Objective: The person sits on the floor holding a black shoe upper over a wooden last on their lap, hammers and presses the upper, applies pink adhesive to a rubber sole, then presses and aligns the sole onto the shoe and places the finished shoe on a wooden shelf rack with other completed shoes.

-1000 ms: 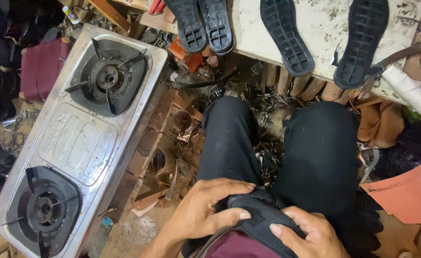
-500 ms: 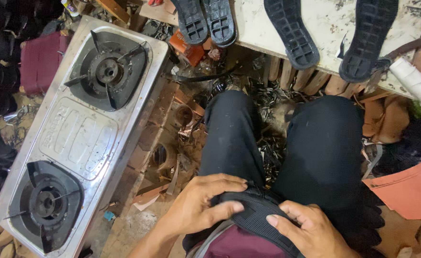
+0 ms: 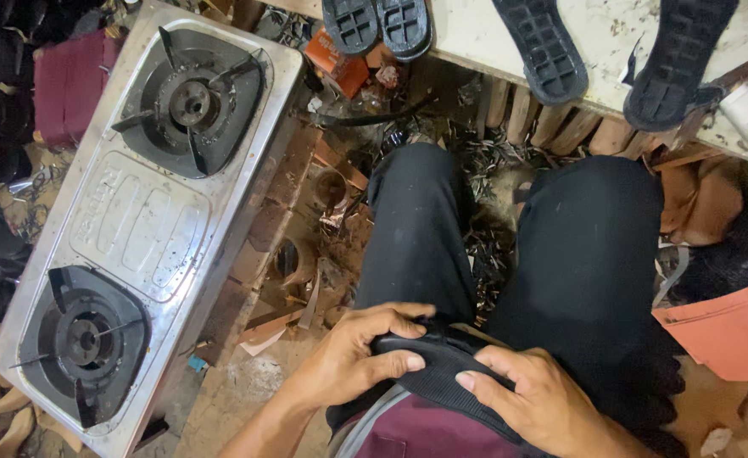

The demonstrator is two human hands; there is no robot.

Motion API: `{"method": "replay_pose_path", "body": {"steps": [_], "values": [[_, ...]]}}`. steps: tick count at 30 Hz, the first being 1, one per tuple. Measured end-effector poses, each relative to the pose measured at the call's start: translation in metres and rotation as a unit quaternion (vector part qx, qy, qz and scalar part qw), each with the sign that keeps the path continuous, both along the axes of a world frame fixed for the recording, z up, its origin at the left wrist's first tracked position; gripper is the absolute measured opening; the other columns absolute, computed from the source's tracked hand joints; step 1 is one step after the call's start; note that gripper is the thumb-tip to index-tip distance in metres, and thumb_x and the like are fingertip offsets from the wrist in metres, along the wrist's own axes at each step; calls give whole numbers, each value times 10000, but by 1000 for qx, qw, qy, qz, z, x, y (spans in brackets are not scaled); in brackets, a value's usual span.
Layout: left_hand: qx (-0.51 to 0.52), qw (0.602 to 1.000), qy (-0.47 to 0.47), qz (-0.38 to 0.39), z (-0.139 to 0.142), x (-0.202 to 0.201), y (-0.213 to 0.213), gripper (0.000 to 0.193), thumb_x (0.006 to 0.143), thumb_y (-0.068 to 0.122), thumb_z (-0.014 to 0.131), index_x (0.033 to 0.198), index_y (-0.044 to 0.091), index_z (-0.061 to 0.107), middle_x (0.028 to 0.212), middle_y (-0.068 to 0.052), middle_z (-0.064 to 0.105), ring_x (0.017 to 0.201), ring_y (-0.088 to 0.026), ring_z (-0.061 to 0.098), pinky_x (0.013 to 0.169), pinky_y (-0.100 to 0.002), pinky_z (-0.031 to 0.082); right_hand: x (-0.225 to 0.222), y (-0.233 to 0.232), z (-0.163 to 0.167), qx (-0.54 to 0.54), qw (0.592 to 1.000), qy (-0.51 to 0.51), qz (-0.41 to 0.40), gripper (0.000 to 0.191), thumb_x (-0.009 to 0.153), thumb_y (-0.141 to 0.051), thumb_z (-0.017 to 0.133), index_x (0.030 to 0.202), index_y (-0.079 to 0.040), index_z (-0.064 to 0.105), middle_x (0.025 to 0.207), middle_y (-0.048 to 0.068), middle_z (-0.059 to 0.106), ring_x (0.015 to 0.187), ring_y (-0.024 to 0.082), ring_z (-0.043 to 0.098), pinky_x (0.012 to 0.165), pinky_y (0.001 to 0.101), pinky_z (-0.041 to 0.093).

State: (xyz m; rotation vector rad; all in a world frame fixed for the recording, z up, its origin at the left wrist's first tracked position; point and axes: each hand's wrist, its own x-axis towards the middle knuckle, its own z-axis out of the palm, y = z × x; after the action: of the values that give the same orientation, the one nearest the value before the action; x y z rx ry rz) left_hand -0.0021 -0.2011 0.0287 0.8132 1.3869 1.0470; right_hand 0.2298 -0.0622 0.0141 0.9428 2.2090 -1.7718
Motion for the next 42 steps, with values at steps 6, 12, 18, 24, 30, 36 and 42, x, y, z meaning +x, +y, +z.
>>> {"method": "replay_pose_path", "body": {"steps": [6, 12, 18, 24, 30, 36, 42], "values": [[85, 994, 29, 67, -20, 11, -14, 93, 874, 11, 782, 924, -36, 719, 1031, -213, 791, 1136, -293, 765, 946, -377, 575, -4, 6, 4, -14, 996, -60, 65, 291, 897, -347, 662, 871, -63, 721, 546, 134, 663, 474, 254, 682, 526, 381, 525], [47, 998, -2, 42, -21, 8, -18, 123, 875, 42, 782, 932, -14, 689, 1058, -136, 728, 1169, -248, 721, 976, -353, 543, -4, 2, 3, 13, 996, -53, 72, 295, 903, -348, 654, 836, -68, 717, 544, 130, 662, 477, 272, 668, 518, 392, 518], [22, 996, 73, -48, -15, 4, -12, 298, 829, 127, 814, 1094, 14, 741, 1057, -101, 705, 1012, -228, 693, 893, -347, 535, 0, 6, 0, 30, 994, -22, 100, 291, 869, -367, 701, 872, -77, 725, 637, 145, 694, 546, 292, 704, 544, 397, 538], [15, 997, 66, -24, -26, 10, -10, 282, 845, 176, 816, 978, -12, 653, 1163, -112, 738, 1080, -258, 725, 926, -362, 540, 30, 19, 2, 21, 994, -95, 49, 308, 780, -375, 780, 875, -83, 754, 660, 138, 755, 585, 258, 764, 585, 373, 571], [7, 992, 111, -62, -21, 17, 1, 220, 856, 155, 781, 976, -6, 691, 1045, -134, 759, 1005, -266, 760, 879, -348, 564, 44, 4, -6, 40, 986, -160, -29, 326, 778, -408, 793, 890, -104, 768, 670, 107, 765, 521, 253, 755, 552, 367, 569], [13, 979, 151, -137, -5, 25, 15, 266, 861, 156, 728, 1084, 13, 712, 1145, -142, 737, 1070, -309, 724, 902, -364, 564, 45, -1, -6, 87, 988, -123, -40, 288, 786, -379, 781, 844, -99, 753, 613, 105, 744, 481, 262, 732, 519, 385, 562], [-30, 963, 209, -166, 1, 38, 21, 323, 837, 277, 791, 1051, 41, 736, 1065, -152, 772, 942, -345, 747, 796, -392, 568, 47, -3, -4, 110, 983, -147, -28, 300, 780, -388, 800, 786, -93, 749, 572, 159, 680, 481, 322, 686, 526, 428, 533]]}}
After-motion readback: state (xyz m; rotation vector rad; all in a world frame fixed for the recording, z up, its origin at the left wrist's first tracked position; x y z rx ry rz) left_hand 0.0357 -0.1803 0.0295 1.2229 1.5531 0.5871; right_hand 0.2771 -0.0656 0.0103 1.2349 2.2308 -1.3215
